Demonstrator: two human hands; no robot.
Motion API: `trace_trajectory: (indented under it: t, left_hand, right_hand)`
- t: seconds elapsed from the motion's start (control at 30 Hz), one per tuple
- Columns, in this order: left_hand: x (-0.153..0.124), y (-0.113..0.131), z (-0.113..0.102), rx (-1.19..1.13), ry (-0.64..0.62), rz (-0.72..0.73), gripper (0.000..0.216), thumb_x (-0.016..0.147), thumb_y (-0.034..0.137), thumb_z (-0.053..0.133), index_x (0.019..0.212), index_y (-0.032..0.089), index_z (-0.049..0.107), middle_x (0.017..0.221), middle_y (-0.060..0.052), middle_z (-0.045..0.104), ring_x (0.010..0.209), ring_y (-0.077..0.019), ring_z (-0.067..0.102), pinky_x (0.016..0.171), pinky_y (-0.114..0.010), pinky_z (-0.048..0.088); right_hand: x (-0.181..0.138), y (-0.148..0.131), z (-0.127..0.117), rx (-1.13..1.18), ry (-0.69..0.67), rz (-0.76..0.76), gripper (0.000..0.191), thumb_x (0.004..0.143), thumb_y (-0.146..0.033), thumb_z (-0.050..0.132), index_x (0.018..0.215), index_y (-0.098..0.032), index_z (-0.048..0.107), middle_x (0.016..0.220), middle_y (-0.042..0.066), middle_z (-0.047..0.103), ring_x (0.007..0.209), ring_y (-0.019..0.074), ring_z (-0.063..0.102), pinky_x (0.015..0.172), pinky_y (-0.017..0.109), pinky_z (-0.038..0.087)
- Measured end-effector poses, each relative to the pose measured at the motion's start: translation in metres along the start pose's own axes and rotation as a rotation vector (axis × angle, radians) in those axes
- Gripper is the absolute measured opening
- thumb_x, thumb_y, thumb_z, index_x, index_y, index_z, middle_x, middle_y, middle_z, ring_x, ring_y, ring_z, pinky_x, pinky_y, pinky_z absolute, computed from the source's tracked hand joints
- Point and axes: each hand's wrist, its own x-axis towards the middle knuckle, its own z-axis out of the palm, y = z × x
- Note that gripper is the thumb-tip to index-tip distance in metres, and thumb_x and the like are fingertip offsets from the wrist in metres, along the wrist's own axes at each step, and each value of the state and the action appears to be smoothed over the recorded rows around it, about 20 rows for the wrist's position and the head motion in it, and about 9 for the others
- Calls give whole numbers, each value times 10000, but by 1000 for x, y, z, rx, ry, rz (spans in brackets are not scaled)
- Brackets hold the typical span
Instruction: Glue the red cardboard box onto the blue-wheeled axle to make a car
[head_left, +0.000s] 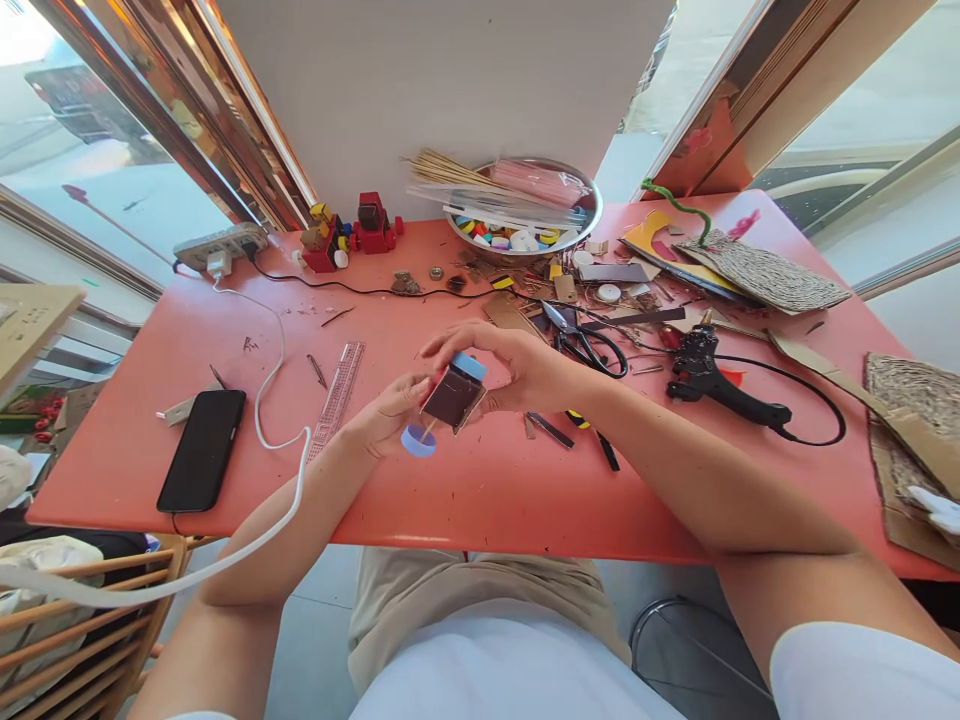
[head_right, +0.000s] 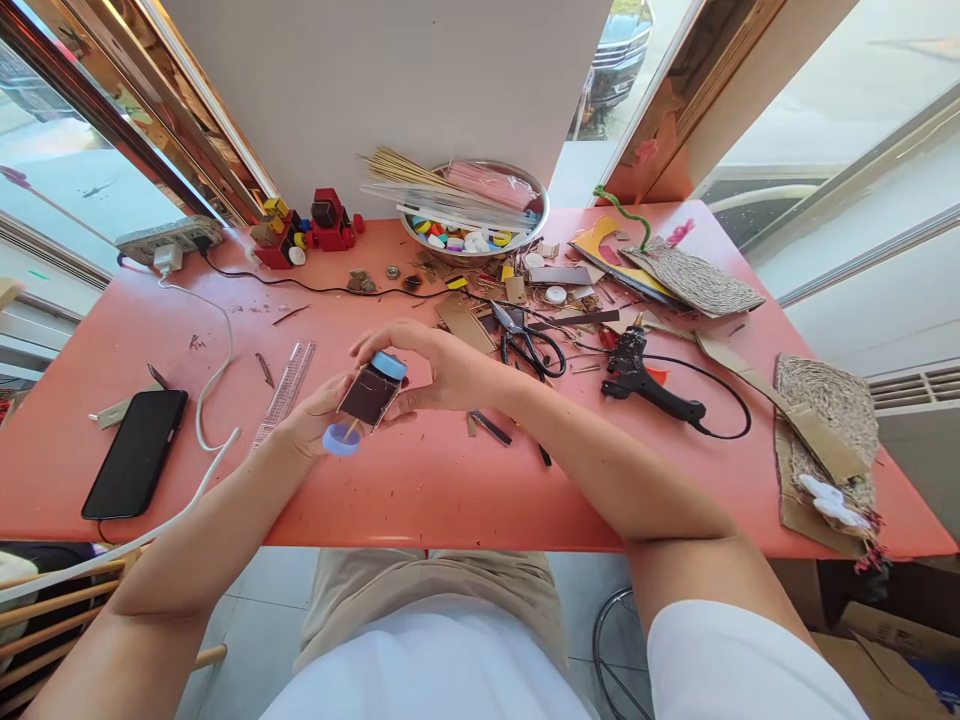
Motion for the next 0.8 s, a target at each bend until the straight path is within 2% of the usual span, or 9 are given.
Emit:
trace_trajectory:
  t: [0.07, 0.13, 0.2, 0.3, 0.4, 0.53, 0.63, 0.8]
  left_hand:
    - [-1, 2, -4, 17, 75, 56, 670, 540, 747, 1011, 895, 211, 825, 824, -92, 777, 696, -248, 739, 710, -449, 662]
    - [0, 4, -7, 29, 144, 119, 636, 533, 738, 1014, 836, 218, 807, 750, -64, 745, 640, -222, 708, 670, -420, 644]
    - [2, 7, -7, 31, 183, 172, 605, 546, 732, 1009, 810, 233, 789, 751, -58, 748, 687, -244, 737, 706, -439, 655]
    - [6, 10, -3, 45, 219, 236, 601, 570, 749, 991, 824, 248, 779, 832, -75, 793, 858, -306, 794, 815, -487, 673]
    - [10, 8, 4, 96, 308, 336, 636, 590, 760, 982, 919, 253, 786, 916, -75, 820, 916, -293, 793, 863, -464, 664]
    - [13, 0, 10, 196, 437, 474, 669, 588, 742, 998, 963, 257, 730, 907, -40, 806, 836, -221, 761, 777, -362, 632]
    - [13, -4, 14, 253, 487, 559, 678, 595, 744, 996, 928, 250, 673, 875, -22, 780, 826, -201, 747, 765, -332, 614]
    - [11, -5, 18, 279, 531, 623, 646, 621, 719, 998, 896, 254, 644, 861, -12, 761, 814, -189, 721, 801, -341, 604]
  right_hand:
    - [-1, -1, 0, -43, 96, 20, 667, 884, -709, 819, 1353, -251, 695, 1479, 166, 712, 1407, 315, 656, 1178, 497, 518]
    - [-2, -1, 2, -75, 199, 60, 690, 875, -579, 874, 1447, -268, 646, 1506, 159, 701, 1415, 320, 657, 1157, 505, 534]
    - [-3, -2, 5, -71, 270, 119, 642, 888, -430, 862, 1467, -282, 628, 1428, 132, 750, 1342, 297, 704, 1115, 488, 565]
    - [-2, -7, 13, 6, 308, 233, 416, 943, -322, 740, 1348, -247, 682, 1257, 110, 819, 1166, 252, 778, 1007, 434, 626]
    - [-1, -14, 22, 55, 335, 333, 282, 984, -381, 706, 1201, -202, 719, 1189, 133, 840, 1070, 254, 806, 922, 413, 658]
    - [2, -13, 31, 21, 393, 394, 415, 881, -498, 868, 1126, -199, 718, 1120, 127, 850, 971, 255, 808, 874, 413, 674]
    - [2, -3, 31, 76, 403, 383, 447, 844, -508, 906, 1107, -204, 711, 1124, 121, 848, 964, 244, 806, 884, 421, 682]
    - [3, 10, 26, 178, 310, 312, 389, 860, -459, 861, 1111, -193, 728, 1145, 114, 841, 1012, 233, 808, 919, 411, 682]
